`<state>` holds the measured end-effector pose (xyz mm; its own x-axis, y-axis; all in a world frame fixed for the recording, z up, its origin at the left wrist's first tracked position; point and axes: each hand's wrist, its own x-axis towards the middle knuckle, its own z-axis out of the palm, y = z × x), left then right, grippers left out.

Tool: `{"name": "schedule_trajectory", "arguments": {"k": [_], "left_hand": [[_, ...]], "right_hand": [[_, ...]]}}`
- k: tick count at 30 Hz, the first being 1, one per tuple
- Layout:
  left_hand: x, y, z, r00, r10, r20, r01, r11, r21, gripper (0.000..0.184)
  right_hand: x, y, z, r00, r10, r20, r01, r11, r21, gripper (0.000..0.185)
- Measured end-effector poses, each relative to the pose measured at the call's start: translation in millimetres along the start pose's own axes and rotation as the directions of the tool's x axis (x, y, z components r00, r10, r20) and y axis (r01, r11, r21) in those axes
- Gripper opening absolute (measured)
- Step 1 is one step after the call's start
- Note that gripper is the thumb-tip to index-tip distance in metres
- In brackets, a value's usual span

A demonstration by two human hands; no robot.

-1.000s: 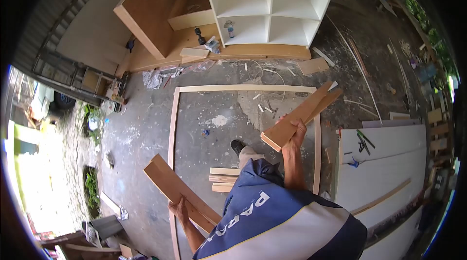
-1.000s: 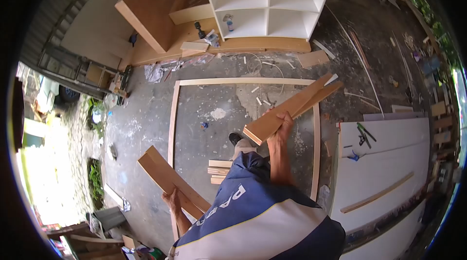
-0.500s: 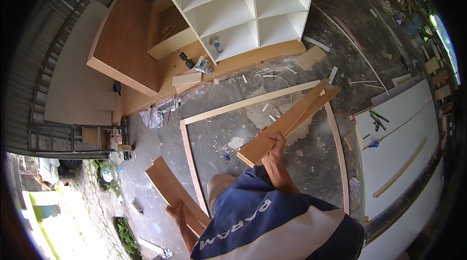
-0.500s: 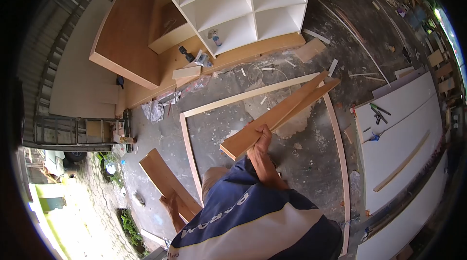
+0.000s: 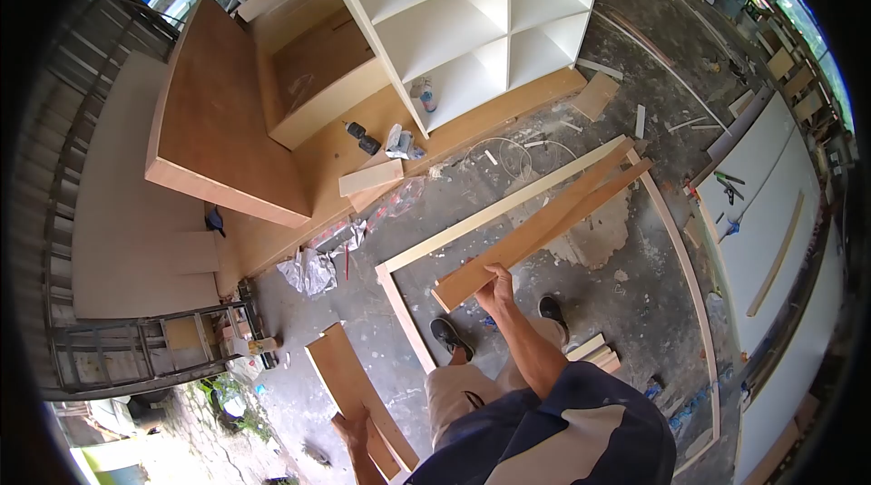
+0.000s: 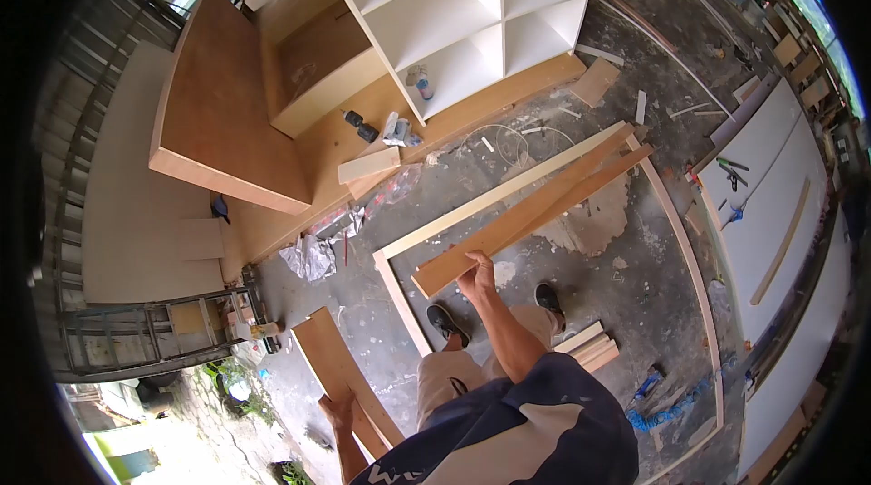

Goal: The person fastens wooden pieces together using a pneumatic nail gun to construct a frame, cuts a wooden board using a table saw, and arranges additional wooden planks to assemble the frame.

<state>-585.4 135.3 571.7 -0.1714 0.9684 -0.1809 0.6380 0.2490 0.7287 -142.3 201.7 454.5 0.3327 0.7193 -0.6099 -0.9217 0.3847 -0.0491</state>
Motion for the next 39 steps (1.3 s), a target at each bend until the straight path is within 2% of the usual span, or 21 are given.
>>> {"name": "schedule_trajectory", "arguments": {"k": [1, 3, 5, 7, 9, 12, 14, 15, 17, 20, 24, 26, 27, 29, 31, 32, 33, 35, 37, 39], "left_hand": [[10, -4, -5, 1.000, -0.025, 0.009, 0.025, 1.000, 0.011, 0.025], [36, -20, -10, 0.984, -0.167, 0.063, 0.156, 0.977, 0.145, 0.024], [52, -49, -6, 0.970, -0.210, 0.123, 0.194, 0.973, 0.125, 0.026], [62, -69, 1, 0.963, -0.244, 0.116, 0.221, 0.958, 0.182, 0.027], [66, -84, 15, 0.942, -0.315, 0.116, 0.282, 0.931, 0.233, 0.029], [72, -127, 35, 0.915, -0.363, 0.176, 0.324, 0.921, 0.216, 0.028], [80, -136, 59, 0.896, -0.401, 0.193, 0.361, 0.909, 0.210, 0.026], [86, -145, 72, 0.892, -0.395, 0.221, 0.358, 0.914, 0.189, 0.025], [96, -178, 92, 0.849, -0.478, 0.226, 0.435, 0.874, 0.217, 0.022], [115, -233, 128, 0.813, -0.497, 0.304, 0.452, 0.867, 0.209, 0.021], [141, -296, 185, 0.789, -0.459, 0.408, 0.481, 0.875, 0.055, 0.021], [156, -323, 214, 0.780, -0.452, 0.434, 0.508, 0.861, -0.016, 0.023], [164, -337, 227, 0.772, -0.445, 0.453, 0.499, 0.867, 0.000, 0.024], [179, -355, 253, 0.719, -0.505, 0.477, 0.603, 0.795, -0.067, 0.022], [192, -376, 271, 0.730, -0.467, 0.500, 0.585, 0.804, -0.104, 0.021], [199, -382, 279, 0.730, -0.451, 0.514, 0.594, 0.791, -0.149, 0.022], [206, -388, 288, 0.730, -0.436, 0.526, 0.602, 0.774, -0.194, 0.022], [218, -406, 299, 0.723, -0.441, 0.532, 0.608, 0.771, -0.188, 0.022], [229, -417, 308, 0.722, -0.438, 0.536, 0.608, 0.772, -0.187, 0.022], [237, -420, 318, 0.715, -0.430, 0.550, 0.645, 0.709, -0.285, 0.023]], "right_hand": [[18, 21, -20, 0.999, 0.018, -0.043, -0.019, 1.000, -0.023, 0.041], [62, 58, -47, 0.999, -0.004, -0.049, 0.002, 0.999, -0.039, 0.043], [94, 90, -65, 0.995, -0.005, -0.096, -0.001, 0.998, -0.062, 0.042], [132, 119, -95, 0.993, -0.006, -0.121, -0.003, 0.997, -0.077, 0.039], [175, 145, -137, 0.990, 0.022, -0.142, -0.036, 0.995, -0.092, 0.027], [217, 179, -188, 0.980, 0.023, -0.196, -0.054, 0.987, -0.149, 0.029], [248, 194, -226, 0.978, -0.028, -0.207, -0.006, 0.987, -0.161, 0.033], [266, 200, -248, 0.969, -0.047, -0.242, 0.001, 0.982, -0.187, 0.035], [294, 211, -284, 0.942, -0.088, -0.323, 0.002, 0.967, -0.256, 0.038], [324, 227, -296, 0.880, -0.168, -0.444, -0.006, 0.931, -0.365, 0.042], [363, 248, -312, 0.872, -0.205, -0.445, -0.035, 0.879, -0.475, 0.044], [376, 268, -304, 0.783, -0.265, -0.563, -0.071, 0.861, -0.504, 0.045], [383, 279, -304, 0.778, -0.268, -0.569, -0.084, 0.852, -0.517, 0.045], [393, 305, -304, 0.805, -0.273, -0.527, -0.118, 0.796, -0.594, 0.045], [395, 327, -286, 0.773, -0.311, -0.553, -0.257, 0.644, -0.721, 0.060], [401, 335, -294, 0.844, -0.328, -0.424, -0.158, 0.605, -0.781, 0.074], [409, 337, -299, 0.845, -0.327, -0.424, -0.166, 0.593, -0.788, 0.074], [417, 335, -306, 0.753, -0.354, -0.555, -0.280, 0.591, -0.756, 0.078], [410, 327, -312, 0.789, -0.353, -0.503, -0.255, 0.556, -0.791, 0.077], [382, 311, -309, 0.716, -0.461, -0.524, -0.254, 0.527, -0.811, 0.080]]}}
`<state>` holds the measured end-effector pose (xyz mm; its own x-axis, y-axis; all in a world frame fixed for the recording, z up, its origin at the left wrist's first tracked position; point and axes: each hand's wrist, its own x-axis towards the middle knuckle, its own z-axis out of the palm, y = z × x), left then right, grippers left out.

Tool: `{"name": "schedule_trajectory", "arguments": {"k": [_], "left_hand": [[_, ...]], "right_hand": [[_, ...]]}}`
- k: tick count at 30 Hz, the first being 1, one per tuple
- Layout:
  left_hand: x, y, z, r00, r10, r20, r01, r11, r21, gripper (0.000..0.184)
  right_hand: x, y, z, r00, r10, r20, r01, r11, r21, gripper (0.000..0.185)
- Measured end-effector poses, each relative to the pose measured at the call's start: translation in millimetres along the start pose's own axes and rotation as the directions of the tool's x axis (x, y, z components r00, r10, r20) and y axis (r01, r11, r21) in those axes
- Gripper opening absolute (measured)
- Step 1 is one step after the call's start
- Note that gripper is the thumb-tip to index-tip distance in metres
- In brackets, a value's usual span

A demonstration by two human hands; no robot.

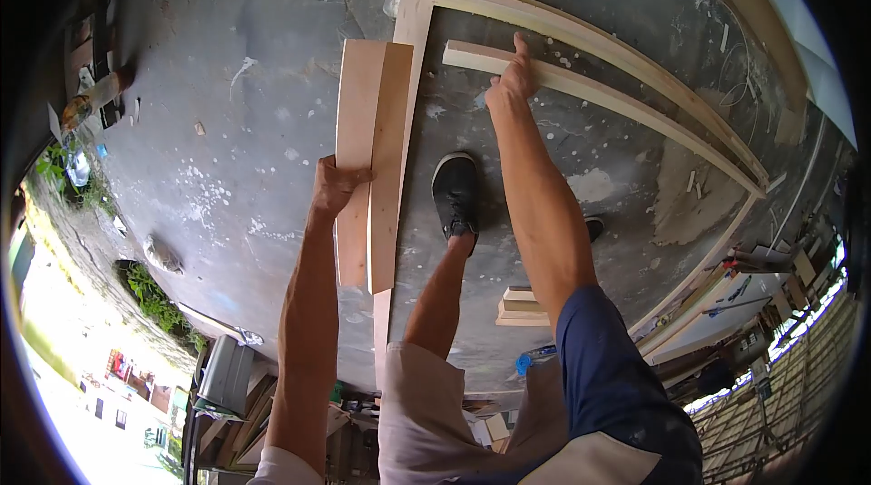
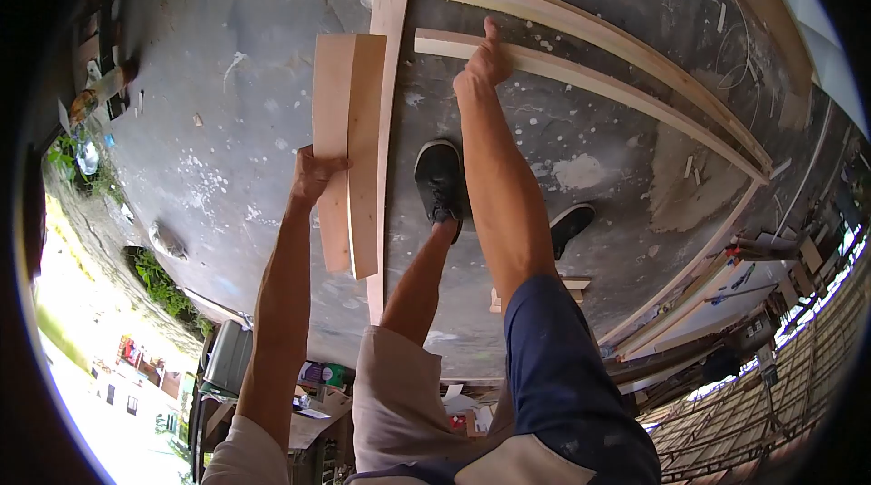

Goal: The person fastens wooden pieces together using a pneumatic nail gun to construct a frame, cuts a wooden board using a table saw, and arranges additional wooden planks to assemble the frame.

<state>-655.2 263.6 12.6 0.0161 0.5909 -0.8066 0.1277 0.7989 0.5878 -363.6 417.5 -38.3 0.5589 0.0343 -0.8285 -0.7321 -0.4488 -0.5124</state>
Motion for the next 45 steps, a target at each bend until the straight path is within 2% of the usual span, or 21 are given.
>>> {"name": "schedule_trajectory", "arguments": {"k": [4, 6, 9, 11, 13, 17, 18, 19, 21, 22, 23, 25, 26, 28, 31, 34, 36, 39, 41, 44, 45], "left_hand": [[18, 5, 10, 1.000, 0.011, 0.003, -0.011, 1.000, 0.009, 0.025], [24, 10, 20, 0.999, 0.033, 0.008, -0.032, 0.998, -0.050, 0.024], [42, 9, 29, 0.999, 0.053, 0.010, -0.052, 0.996, -0.076, 0.023], [53, 13, 35, 0.999, 0.048, 0.006, -0.048, 0.998, -0.044, 0.021], [66, 16, 35, 0.998, 0.065, 0.020, -0.064, 0.997, -0.040, 0.020], [86, 25, 41, 0.996, 0.081, 0.040, -0.080, 0.996, -0.030, 0.018], [90, 27, 42, 0.997, 0.074, 0.019, -0.075, 0.997, 0.001, 0.018], [92, 29, 44, 0.997, 0.079, 0.025, -0.079, 0.997, -0.009, 0.021], [100, 21, 46, 0.994, 0.109, 0.004, -0.109, 0.994, -0.021, 0.025], [102, 18, 46, 0.992, 0.124, -0.011, -0.125, 0.992, -0.030, 0.026], [103, 14, 47, 0.990, 0.140, -0.026, -0.141, 0.989, -0.039, 0.028], [105, 11, 47, 0.969, 0.173, -0.174, -0.132, 0.965, 0.227, 0.038], [103, 14, 51, 0.968, 0.174, -0.178, -0.133, 0.966, 0.220, 0.038], [92, 24, 64, 0.879, 0.322, -0.353, -0.083, 0.831, 0.550, 0.049], [87, 35, 74, 0.877, 0.228, -0.423, 0.038, 0.844, 0.534, 0.057], [93, 31, 65, 0.875, 0.265, -0.405, -0.049, 0.881, 0.471, 0.061], [97, 37, 49, 0.892, 0.224, -0.392, -0.014, 0.882, 0.471, 0.064], [101, 36, 21, 0.903, 0.144, -0.404, 0.112, 0.830, 0.546, 0.069], [104, 32, 6, 0.909, 0.051, -0.413, 0.260, 0.707, 0.658, 0.077], [102, 28, 3, 0.851, 0.094, -0.517, 0.274, 0.761, 0.588, 0.079], [112, -2, 0, 0.767, 0.299, -0.567, 0.205, 0.724, 0.659, 0.076]], "right_hand": [[24, 4, -100, 0.977, 0.072, -0.202, -0.101, 0.985, -0.139, 0.068], [47, 13, -162, 0.976, 0.010, -0.219, -0.028, 0.996, -0.079, 0.074], [87, 9, -253, 0.949, 0.036, -0.313, -0.100, 0.976, -0.192, 0.087], [128, 11, -322, 0.982, -0.005, -0.191, -0.047, 0.962, -0.268, 0.081], [115, -16, -336, 0.935, 0.043, -0.351, -0.192, 0.896, -0.401, 0.079], [129, -31, -357, 0.897, 0.030, -0.442, -0.304, 0.766, -0.566, 0.071], [121, -42, -344, 0.863, -0.364, -0.351, -0.146, 0.484, -0.863, 0.064], [113, -51, -332, 0.747, -0.657, -0.098, -0.069, 0.070, -0.995, 0.058], [134, -58, -306, 0.452, -0.836, 0.311, 0.365, -0.145, -0.920, 0.052], [135, -75, -279, 0.260, -0.787, 0.559, 0.523, -0.372, -0.767, 0.052], [123, -93, -238, 0.223, -0.719, 0.658, 0.584, -0.442, -0.680, 0.054], [110, -122, -164, 0.182, -0.623, 0.761, 0.614, -0.532, -0.583, 0.060], [106, -134, -129, 0.128, -0.574, 0.809, 0.619, -0.591, -0.517, 0.062], [103, -152, -66, 0.173, -0.450, 0.876, 0.639, -0.626, -0.447, 0.068], [117, -160, -2, 0.106, -0.359, 0.927, 0.623, -0.703, -0.344, 0.075], [123, -159, 27, 0.137, -0.213, 0.967, 0.571, -0.781, -0.253, 0.079], [132, -162, 30, 0.331, -0.119, 0.936, 0.510, -0.812, -0.284, 0.077], [115, -173, 16, 0.280, 0.019, 0.960, 0.527, -0.838, -0.137, 0.064], [97, -175, 2, 0.269, -0.045, 0.962, 0.520, -0.834, -0.184, 0.058], [116, -169, -16, 0.207, -0.163, 0.965, 0.484, -0.840, -0.246, 0.043], [123, -169, -23, 0.242, -0.183, 0.953, 0.460, -0.843, -0.279, 0.042]]}}
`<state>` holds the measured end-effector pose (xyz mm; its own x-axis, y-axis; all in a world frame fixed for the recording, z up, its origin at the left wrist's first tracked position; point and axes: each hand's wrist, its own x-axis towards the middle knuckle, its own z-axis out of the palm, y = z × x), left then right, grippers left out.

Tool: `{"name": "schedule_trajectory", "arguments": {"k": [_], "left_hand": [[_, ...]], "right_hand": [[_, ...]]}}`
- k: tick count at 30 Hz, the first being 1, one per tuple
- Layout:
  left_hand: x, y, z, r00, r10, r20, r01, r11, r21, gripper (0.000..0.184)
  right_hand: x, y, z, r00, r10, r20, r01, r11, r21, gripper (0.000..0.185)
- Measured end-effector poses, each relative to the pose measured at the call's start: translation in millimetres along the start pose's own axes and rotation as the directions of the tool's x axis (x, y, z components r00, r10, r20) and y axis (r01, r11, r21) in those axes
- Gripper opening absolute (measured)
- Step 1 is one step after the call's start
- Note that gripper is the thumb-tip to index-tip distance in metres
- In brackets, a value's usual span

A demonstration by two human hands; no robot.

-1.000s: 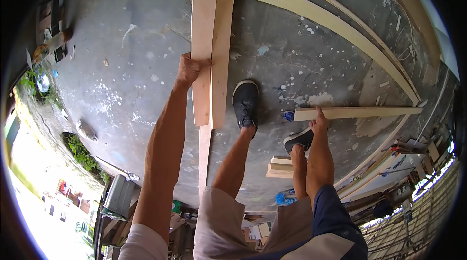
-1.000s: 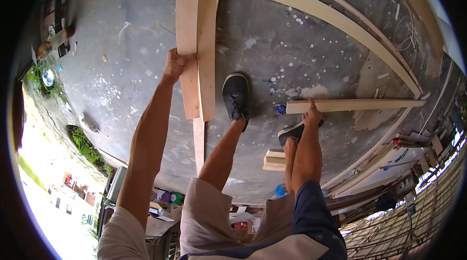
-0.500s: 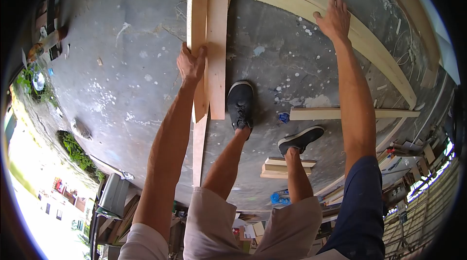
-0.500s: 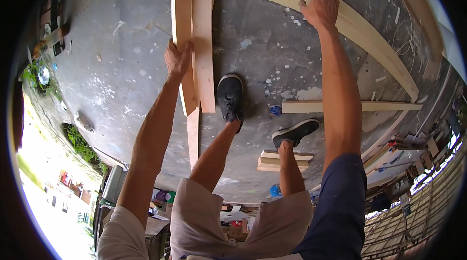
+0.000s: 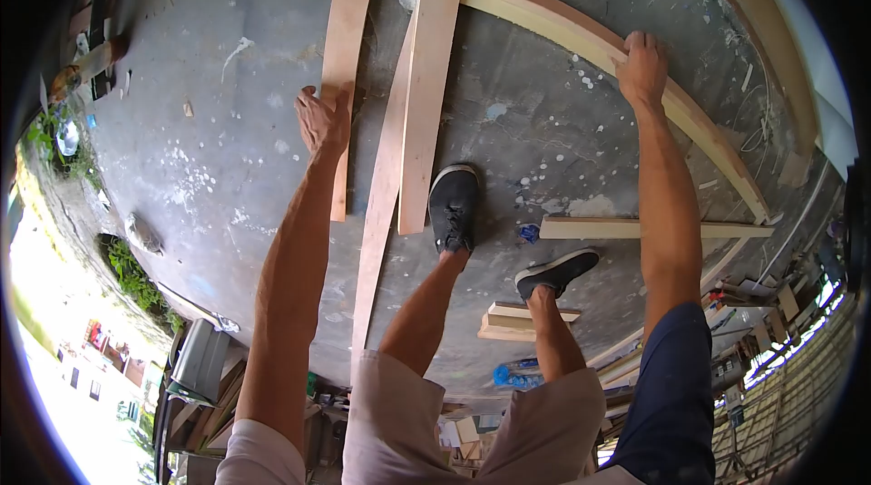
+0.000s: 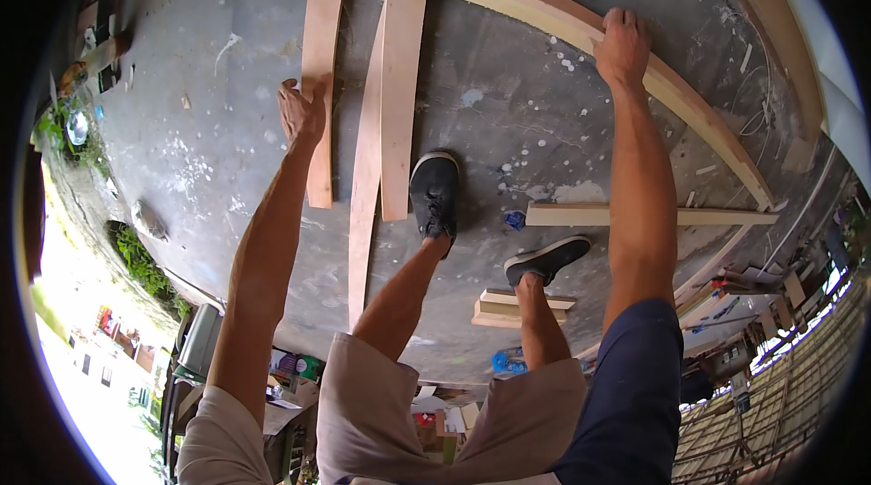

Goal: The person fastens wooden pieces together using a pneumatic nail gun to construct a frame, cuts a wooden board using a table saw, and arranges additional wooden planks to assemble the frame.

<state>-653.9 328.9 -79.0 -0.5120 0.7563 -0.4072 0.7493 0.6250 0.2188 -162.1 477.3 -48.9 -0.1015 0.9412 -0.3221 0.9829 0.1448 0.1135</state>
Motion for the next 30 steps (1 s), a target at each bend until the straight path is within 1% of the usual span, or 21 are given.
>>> {"name": "schedule_trajectory", "arguments": {"k": [1, 2, 3, 4, 5, 7, 9, 10, 12, 13, 15, 16, 17, 18, 19, 21, 23, 25, 26, 28, 30], "left_hand": [[-3, 10, -4, 1.000, 0.000, -0.005, 0.000, 1.000, -0.009, 0.076], [-15, 24, -9, 0.987, 0.099, -0.128, -0.093, 0.994, 0.053, 0.073], [-26, 39, -12, 0.949, 0.201, -0.242, -0.175, 0.976, 0.126, 0.070], [-33, 46, -7, 0.962, 0.236, -0.138, -0.238, 0.971, 0.002, 0.073], [-42, 58, -2, 0.963, 0.269, -0.033, -0.269, 0.963, 0.001, 0.077], [-66, 84, 2, 0.938, 0.327, 0.113, -0.338, 0.936, 0.094, 0.084], [-82, 106, 6, 0.927, 0.276, 0.255, -0.318, 0.937, 0.141, 0.089], [-85, 111, 11, 0.927, 0.278, 0.253, -0.319, 0.938, 0.138, 0.089], [-91, 118, 22, 0.944, 0.185, 0.274, -0.216, 0.973, 0.084, 0.092], [-94, 116, 30, 0.943, 0.185, 0.276, -0.215, 0.973, 0.083, 0.092], [-90, 108, 43, 0.964, 0.186, 0.191, -0.206, 0.974, 0.093, 0.091], [-90, 110, 39, 0.964, 0.209, 0.165, -0.219, 0.975, 0.047, 0.087], [-91, 109, 32, 0.968, 0.197, 0.157, -0.208, 0.977, 0.055, 0.087], [-87, 110, 25, 0.961, 0.200, 0.189, -0.213, 0.976, 0.053, 0.088], [-81, 114, 16, 0.953, 0.209, 0.219, -0.226, 0.973, 0.053, 0.089], [-68, 116, 4, 0.947, 0.240, 0.212, -0.266, 0.959, 0.103, 0.092], [-59, 109, 2, 0.915, 0.307, 0.263, -0.347, 0.930, 0.123, 0.095], [-51, 105, 11, 0.915, 0.322, 0.241, -0.368, 0.913, 0.175, 0.096], [-50, 106, 11, 0.916, 0.313, 0.252, -0.361, 0.916, 0.175, 0.094], [-48, 110, 13, 0.917, 0.292, 0.272, -0.341, 0.928, 0.153, 0.089], [-48, 113, 13, 0.914, 0.305, 0.269, -0.354, 0.923, 0.154, 0.086]], "right_hand": [[-1, 2, 2, 0.999, 0.036, 0.020, -0.036, 0.999, -0.017, 0.041], [-7, -4, -1, 0.998, 0.060, 0.022, -0.058, 0.996, -0.074, 0.039], [-12, -9, -6, 0.998, 0.058, 0.022, -0.057, 0.995, -0.077, 0.039], [-16, -12, -8, 0.997, 0.065, 0.041, -0.064, 0.998, -0.016, 0.041], [-19, -16, -10, 0.996, 0.071, 0.058, -0.074, 0.996, 0.048, 0.043], [-23, -24, -15, 0.996, 0.048, 0.077, -0.053, 0.996, 0.070, 0.045], [-24, -21, -14, 0.995, 0.025, 0.099, -0.034, 0.996, 0.085, 0.046], [-21, -18, -11, 0.994, 0.007, 0.108, -0.018, 0.995, 0.101, 0.049], [-21, -11, -5, 0.992, -0.010, 0.124, -0.005, 0.993, 0.115, 0.051], [-22, -11, -6, 0.993, -0.028, 0.113, 0.018, 0.996, 0.088, 0.052], [-19, -7, -5, 0.994, -0.054, 0.096, 0.048, 0.997, 0.065, 0.052], [-18, -4, -4, 0.994, -0.088, 0.063, 0.080, 0.991, 0.109, 0.054], [-18, -2, -3, 0.992, -0.126, 0.032, 0.119, 0.981, 0.156, 0.057], [-20, -1, -2, 0.991, -0.132, 0.024, 0.126, 0.978, 0.168, 0.057], [-22, 2, -2, 0.991, -0.131, -0.018, 0.132, 0.971, 0.198, 0.058], [-19, 9, 5, 0.990, -0.123, -0.069, 0.136, 0.961, 0.242, 0.060], [-21, 18, 17, 0.976, -0.192, -0.105, 0.215, 0.930, 0.299, 0.065], [-24, 19, 22, 0.972, -0.182, -0.149, 0.222, 0.919, 0.325, 0.064], [-21, 21, 21, 0.963, -0.187, -0.193, 0.244, 0.912, 0.331, 0.064], [-20, 21, 21, 0.957, -0.179, -0.227, 0.250, 0.908, 0.337, 0.065], [-19, 23, 25, 0.947, -0.202, -0.249, 0.282, 0.893, 0.350, 0.066]]}}
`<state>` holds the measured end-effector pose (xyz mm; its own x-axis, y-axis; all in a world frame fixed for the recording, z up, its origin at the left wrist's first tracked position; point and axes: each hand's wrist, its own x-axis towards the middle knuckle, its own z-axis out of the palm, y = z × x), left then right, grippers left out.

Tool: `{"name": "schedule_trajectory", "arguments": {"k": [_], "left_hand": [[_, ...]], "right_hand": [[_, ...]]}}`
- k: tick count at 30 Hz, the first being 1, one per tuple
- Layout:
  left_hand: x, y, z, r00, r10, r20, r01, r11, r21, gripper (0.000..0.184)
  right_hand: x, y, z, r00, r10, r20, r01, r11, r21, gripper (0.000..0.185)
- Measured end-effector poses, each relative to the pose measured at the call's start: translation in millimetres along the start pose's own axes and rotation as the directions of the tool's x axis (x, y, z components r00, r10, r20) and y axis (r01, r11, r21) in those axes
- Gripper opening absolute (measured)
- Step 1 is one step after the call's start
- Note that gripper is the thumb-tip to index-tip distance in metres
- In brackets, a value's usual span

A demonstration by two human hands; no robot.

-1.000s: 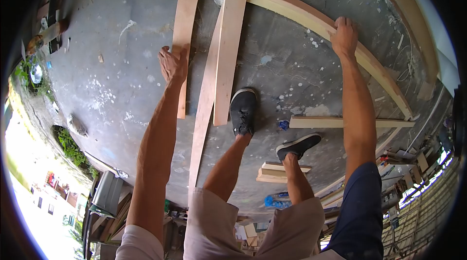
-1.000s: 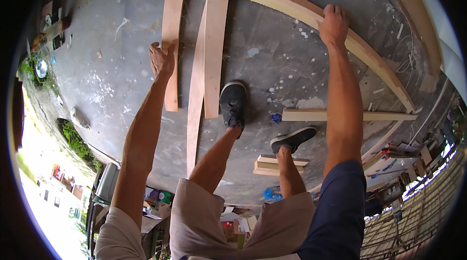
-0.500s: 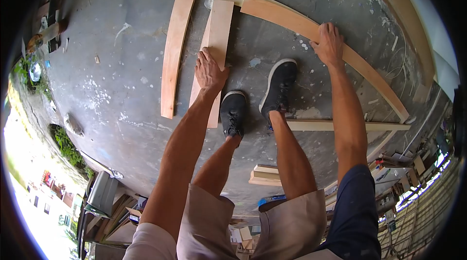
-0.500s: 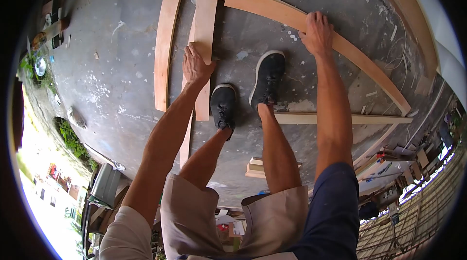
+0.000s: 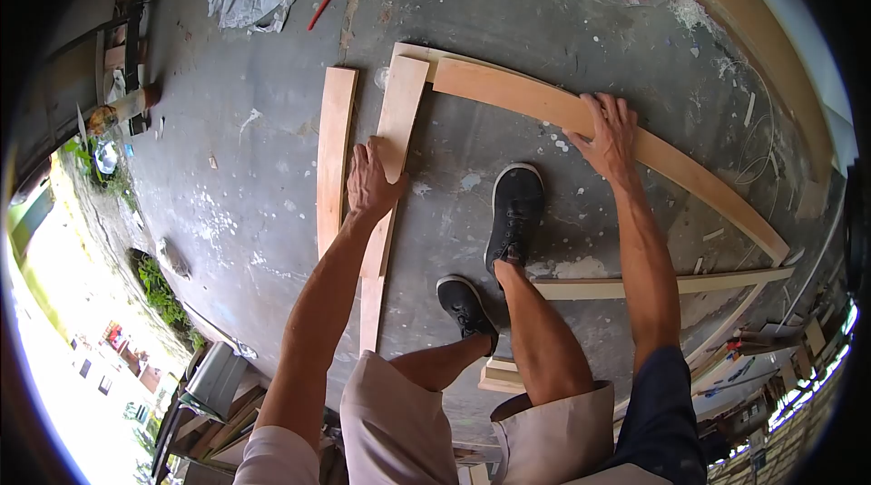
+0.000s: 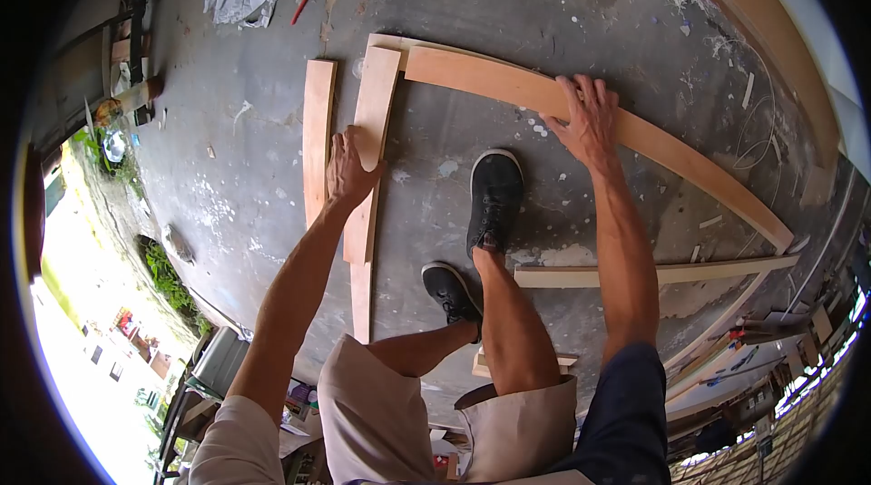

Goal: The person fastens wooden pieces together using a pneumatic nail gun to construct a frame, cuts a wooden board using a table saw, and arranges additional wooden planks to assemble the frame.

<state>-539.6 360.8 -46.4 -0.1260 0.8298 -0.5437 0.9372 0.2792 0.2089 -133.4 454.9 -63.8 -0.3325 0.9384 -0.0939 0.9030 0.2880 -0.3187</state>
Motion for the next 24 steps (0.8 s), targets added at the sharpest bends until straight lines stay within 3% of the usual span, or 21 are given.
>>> {"name": "schedule_trajectory", "arguments": {"k": [5, 11, 13, 24], "left_hand": [[3, -5, 6, 0.998, 0.023, -0.056, -0.025, 0.999, -0.031, 0.076], [10, -10, 6, 0.993, 0.072, -0.098, -0.077, 0.996, -0.051, 0.080], [13, -9, 1, 0.998, 0.057, -0.041, -0.059, 0.997, -0.048, 0.081], [32, -8, -3, 0.993, 0.115, -0.034, -0.116, 0.993, -0.013, 0.085]], "right_hand": [[1, 0, 9, 0.995, -0.055, -0.081, 0.059, 0.997, 0.043, 0.066], [8, -7, 6, 0.995, -0.056, -0.079, 0.062, 0.996, 0.070, 0.066], [7, -8, 9, 0.994, -0.051, -0.101, 0.060, 0.995, 0.082, 0.065], [3, -14, 7, 0.990, -0.032, -0.139, 0.040, 0.998, 0.057, 0.066]]}}
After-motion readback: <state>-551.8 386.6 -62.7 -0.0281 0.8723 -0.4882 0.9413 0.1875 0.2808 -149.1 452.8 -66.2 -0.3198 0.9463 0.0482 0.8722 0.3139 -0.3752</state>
